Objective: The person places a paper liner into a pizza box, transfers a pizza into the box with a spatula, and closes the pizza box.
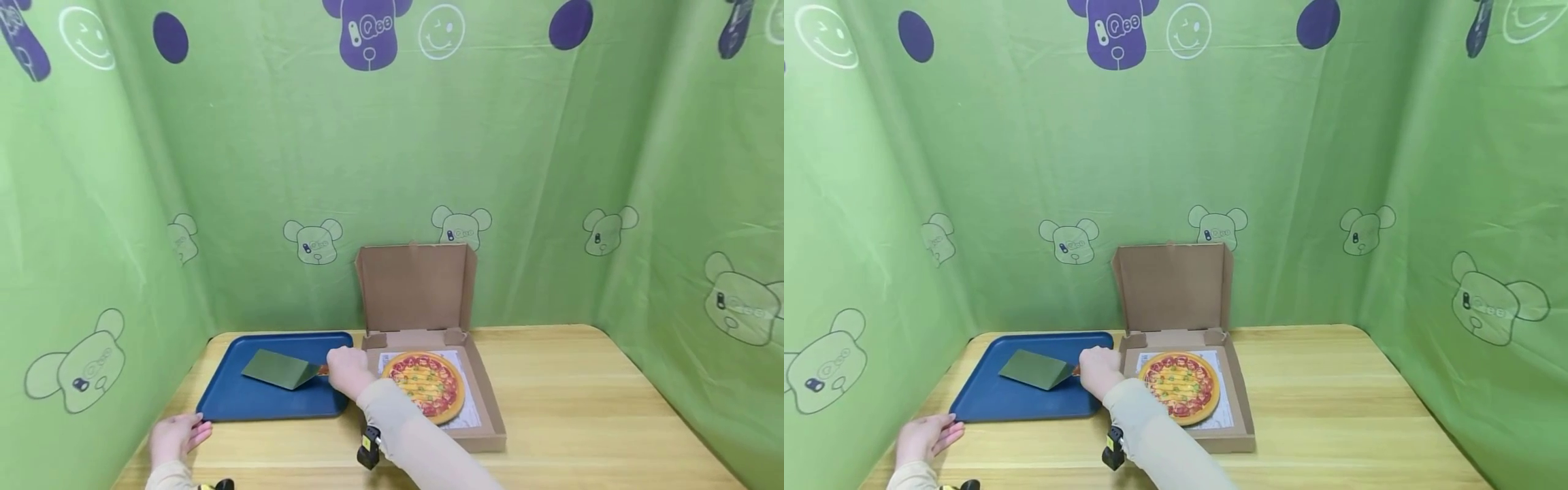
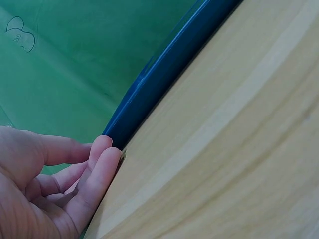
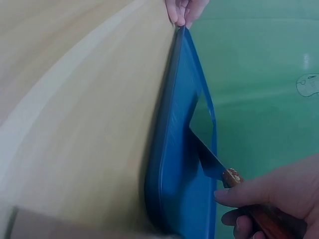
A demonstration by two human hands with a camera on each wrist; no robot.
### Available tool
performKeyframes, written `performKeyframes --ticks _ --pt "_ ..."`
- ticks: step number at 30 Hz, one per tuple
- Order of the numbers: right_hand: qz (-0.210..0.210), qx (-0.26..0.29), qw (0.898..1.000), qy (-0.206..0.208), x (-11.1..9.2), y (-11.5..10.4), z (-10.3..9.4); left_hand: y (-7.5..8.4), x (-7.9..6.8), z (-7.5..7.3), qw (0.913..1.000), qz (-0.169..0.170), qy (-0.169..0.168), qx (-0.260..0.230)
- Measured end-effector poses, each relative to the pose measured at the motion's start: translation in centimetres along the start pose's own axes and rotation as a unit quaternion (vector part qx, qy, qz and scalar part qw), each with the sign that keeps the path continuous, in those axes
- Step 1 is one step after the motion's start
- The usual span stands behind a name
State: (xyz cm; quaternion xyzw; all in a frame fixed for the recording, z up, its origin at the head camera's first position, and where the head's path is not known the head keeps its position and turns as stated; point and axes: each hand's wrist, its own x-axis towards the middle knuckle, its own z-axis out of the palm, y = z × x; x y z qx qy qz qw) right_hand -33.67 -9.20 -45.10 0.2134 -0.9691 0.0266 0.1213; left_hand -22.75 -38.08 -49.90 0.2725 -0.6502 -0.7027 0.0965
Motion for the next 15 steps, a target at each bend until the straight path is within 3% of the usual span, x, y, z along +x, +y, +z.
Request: performKeyframes --ticks 15 --pt "-0.009 0.015 1.000 0.012 0.7 -1.2 0.9 0.1 0.0 -0.1 1.0000 -0.007 -0.003 0.003"
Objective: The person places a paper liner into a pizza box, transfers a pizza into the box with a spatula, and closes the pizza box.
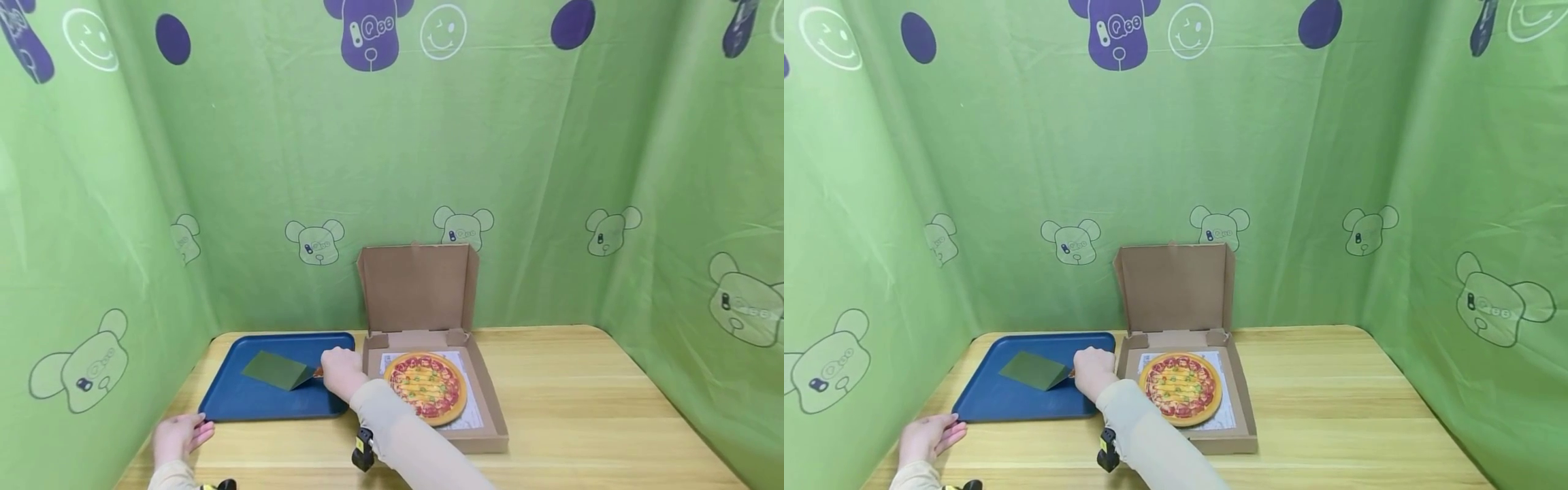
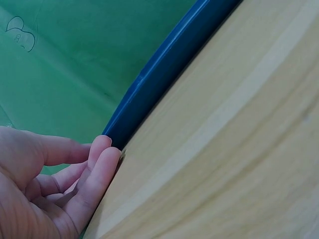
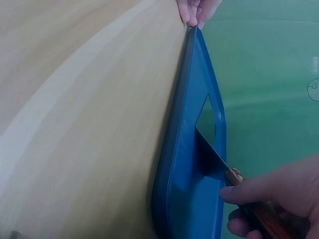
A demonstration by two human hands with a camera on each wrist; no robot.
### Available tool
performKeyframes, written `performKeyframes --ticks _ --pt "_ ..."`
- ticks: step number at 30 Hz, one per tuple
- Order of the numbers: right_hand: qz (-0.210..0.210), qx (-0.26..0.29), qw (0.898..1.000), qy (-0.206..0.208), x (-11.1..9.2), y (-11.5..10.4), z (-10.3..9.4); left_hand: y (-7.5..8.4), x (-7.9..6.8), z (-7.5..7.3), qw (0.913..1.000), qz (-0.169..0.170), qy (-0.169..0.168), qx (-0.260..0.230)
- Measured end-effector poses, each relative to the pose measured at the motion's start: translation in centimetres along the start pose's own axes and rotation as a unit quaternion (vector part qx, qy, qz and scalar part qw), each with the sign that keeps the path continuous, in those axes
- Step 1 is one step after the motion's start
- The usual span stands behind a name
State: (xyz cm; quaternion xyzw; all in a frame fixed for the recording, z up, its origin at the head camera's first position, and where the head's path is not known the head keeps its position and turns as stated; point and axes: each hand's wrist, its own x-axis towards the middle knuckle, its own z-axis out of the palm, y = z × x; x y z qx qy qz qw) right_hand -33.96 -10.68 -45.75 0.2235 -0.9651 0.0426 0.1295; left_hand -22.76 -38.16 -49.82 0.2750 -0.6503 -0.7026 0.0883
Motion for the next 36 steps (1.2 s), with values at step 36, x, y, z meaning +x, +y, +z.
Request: performKeyframes --ticks 36 --pt "-0.010 0.086 0.996 -0.023 -4.5 5.0 -4.3 -0.2 -0.1 -0.4 0.9998 0.001 -0.019 -0.010"
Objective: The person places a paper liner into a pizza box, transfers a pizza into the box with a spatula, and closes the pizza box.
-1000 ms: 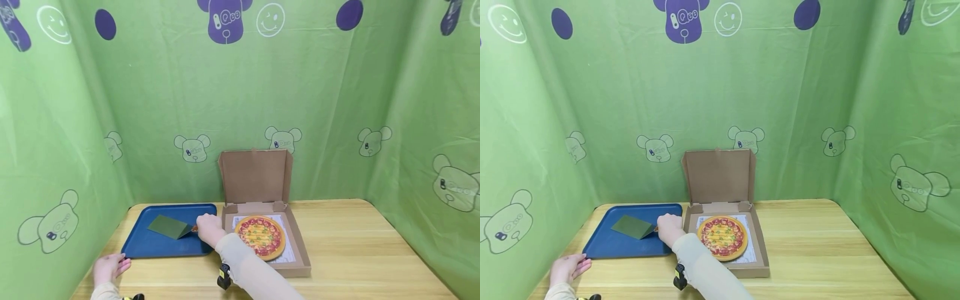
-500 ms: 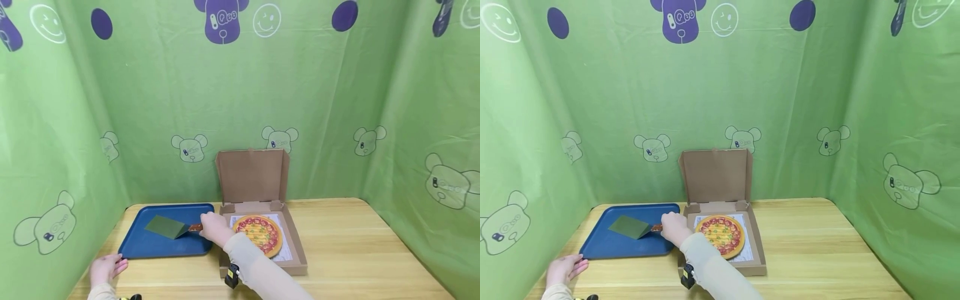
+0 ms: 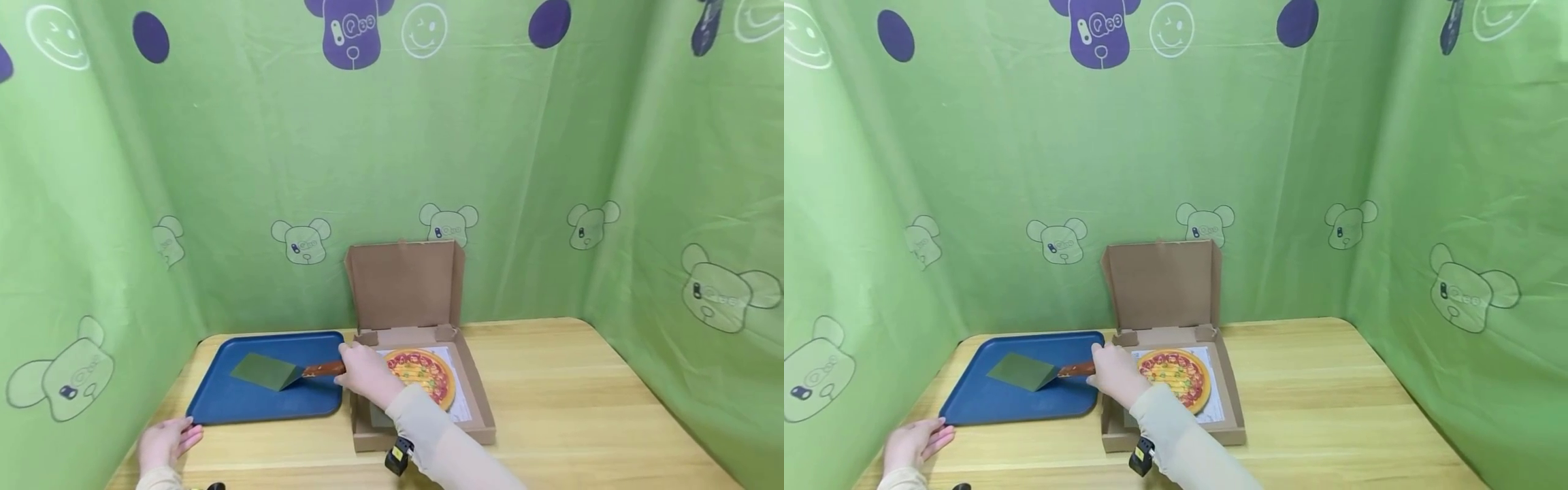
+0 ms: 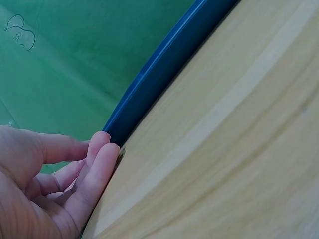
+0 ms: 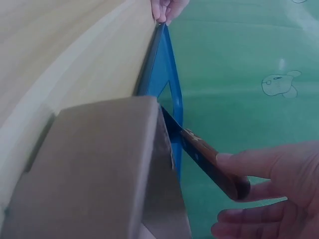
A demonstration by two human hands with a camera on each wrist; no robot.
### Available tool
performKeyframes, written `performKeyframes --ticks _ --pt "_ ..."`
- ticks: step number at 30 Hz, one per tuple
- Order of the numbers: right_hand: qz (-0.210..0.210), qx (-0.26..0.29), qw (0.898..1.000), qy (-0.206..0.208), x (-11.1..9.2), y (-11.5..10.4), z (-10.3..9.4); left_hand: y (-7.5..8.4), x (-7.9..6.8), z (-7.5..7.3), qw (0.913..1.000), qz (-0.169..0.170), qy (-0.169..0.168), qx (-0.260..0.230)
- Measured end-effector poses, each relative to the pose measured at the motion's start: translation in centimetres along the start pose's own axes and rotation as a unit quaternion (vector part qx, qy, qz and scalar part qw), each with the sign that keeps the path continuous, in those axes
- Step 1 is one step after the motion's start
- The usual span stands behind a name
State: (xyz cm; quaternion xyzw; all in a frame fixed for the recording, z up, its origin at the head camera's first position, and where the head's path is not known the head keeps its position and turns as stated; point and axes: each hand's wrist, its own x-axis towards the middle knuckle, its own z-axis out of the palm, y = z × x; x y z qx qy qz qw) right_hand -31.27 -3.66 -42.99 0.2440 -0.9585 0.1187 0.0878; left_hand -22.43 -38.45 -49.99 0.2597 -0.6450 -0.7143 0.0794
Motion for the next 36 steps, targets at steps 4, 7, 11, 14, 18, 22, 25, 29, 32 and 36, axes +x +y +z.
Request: performKeyframes --ticks 4,7,11,14,18,22,25,29,32,36 --pt "0.004 0.013 1.000 0.004 -0.9 0.7 -0.5 0.1 0.0 -0.2 0.9999 -0.003 -0.011 0.004" --pt "0.006 0.025 1.000 0.011 -1.7 1.5 -0.8 0.2 0.0 -0.3 0.9998 -0.005 -0.021 0.002" --pt "0.003 0.050 0.998 0.024 -2.8 2.7 -1.3 0.3 -0.3 -0.3 0.9999 -0.008 -0.013 0.002" --pt "0.002 0.071 0.997 0.028 -3.8 3.6 -1.7 0.4 -0.6 -0.1 1.0000 -0.001 0.007 0.006" --pt "0.012 0.093 0.995 0.033 -4.8 4.8 -2.2 1.0 -0.9 0.3 0.9989 0.018 0.031 0.028" --pt "0.039 0.106 0.992 0.049 -5.7 6.1 -2.7 2.0 -1.0 1.1 0.9969 0.022 0.046 0.060" --pt "0.057 0.115 0.990 0.065 -6.6 7.3 -3.1 2.8 -1.2 1.9 0.9949 0.030 0.053 0.081" --pt "0.078 0.117 0.986 0.088 -7.5 8.9 -3.8 4.0 -1.9 3.0 0.9914 0.049 0.056 0.108" --pt "0.092 0.120 0.983 0.108 -8.2 10.1 -4.4 4.9 -2.5 3.9 0.9884 0.064 0.055 0.126" --pt "0.121 0.139 0.975 0.124 -9.1 11.7 -5.0 6.0 -3.3 5.1 0.9843 0.083 0.052 0.146"
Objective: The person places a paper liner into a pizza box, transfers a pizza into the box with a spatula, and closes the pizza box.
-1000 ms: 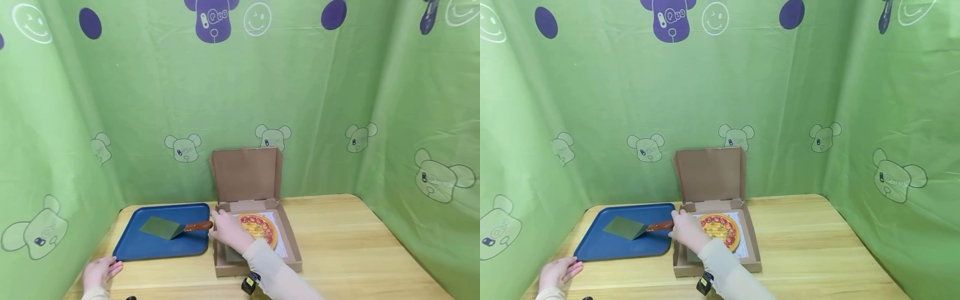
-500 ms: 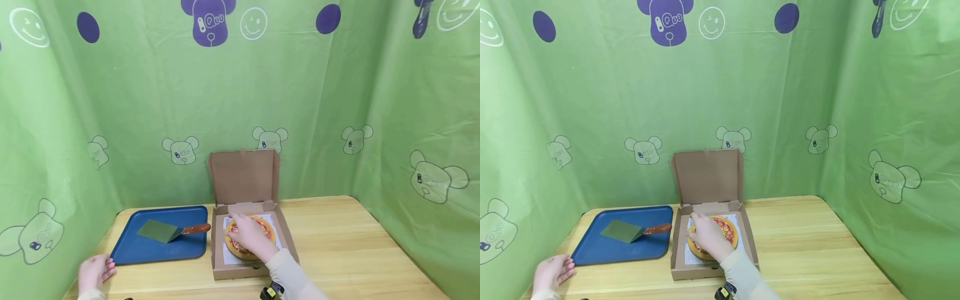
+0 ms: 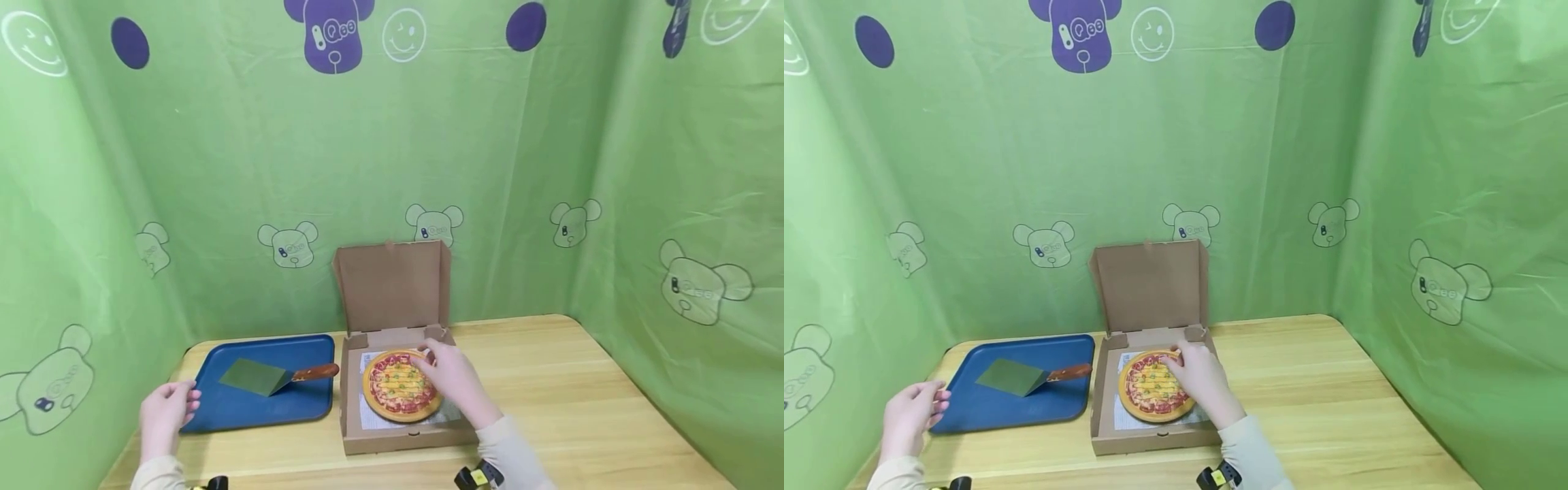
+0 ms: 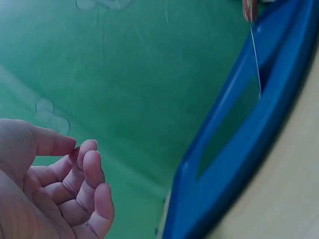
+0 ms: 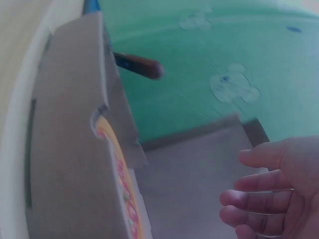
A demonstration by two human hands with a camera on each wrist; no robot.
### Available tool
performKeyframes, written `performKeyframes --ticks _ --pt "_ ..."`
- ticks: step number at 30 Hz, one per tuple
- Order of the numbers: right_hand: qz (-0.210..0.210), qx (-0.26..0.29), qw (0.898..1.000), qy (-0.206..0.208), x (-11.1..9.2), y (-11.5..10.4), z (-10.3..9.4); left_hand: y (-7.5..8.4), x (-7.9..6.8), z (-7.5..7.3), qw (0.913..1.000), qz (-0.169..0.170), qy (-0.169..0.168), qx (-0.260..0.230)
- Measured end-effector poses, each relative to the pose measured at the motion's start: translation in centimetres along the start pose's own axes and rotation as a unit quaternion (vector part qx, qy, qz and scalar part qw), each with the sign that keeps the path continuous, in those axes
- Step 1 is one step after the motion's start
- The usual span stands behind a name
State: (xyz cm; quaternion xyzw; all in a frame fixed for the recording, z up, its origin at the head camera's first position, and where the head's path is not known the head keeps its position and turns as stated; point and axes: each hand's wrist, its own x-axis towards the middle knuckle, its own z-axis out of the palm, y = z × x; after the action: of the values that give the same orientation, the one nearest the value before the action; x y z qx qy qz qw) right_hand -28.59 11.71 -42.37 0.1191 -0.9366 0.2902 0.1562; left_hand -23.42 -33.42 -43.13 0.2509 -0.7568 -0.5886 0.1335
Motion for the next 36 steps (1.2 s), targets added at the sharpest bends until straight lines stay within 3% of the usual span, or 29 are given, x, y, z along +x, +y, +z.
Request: performKeyframes --ticks 10,16,24,32,36 --pt "0.034 0.027 0.999 0.008 -0.1 2.5 -2.0 3.0 -2.2 1.6 0.9992 0.037 -0.013 -0.005" --pt "0.053 0.045 0.997 0.014 0.2 4.2 -3.2 4.1 -3.0 3.2 0.9972 0.060 -0.043 0.000" --pt "0.078 0.086 0.993 0.019 0.7 5.7 -4.4 5.7 -3.6 7.1 0.9899 0.097 -0.104 0.010" --pt "0.080 0.149 0.985 0.018 1.6 7.1 -5.0 7.4 -3.4 11.2 0.9803 0.074 -0.174 -0.056" --pt "0.100 0.209 0.973 0.001 3.0 8.0 -5.4 8.5 -2.8 13.2 0.9726 0.063 -0.217 -0.054"
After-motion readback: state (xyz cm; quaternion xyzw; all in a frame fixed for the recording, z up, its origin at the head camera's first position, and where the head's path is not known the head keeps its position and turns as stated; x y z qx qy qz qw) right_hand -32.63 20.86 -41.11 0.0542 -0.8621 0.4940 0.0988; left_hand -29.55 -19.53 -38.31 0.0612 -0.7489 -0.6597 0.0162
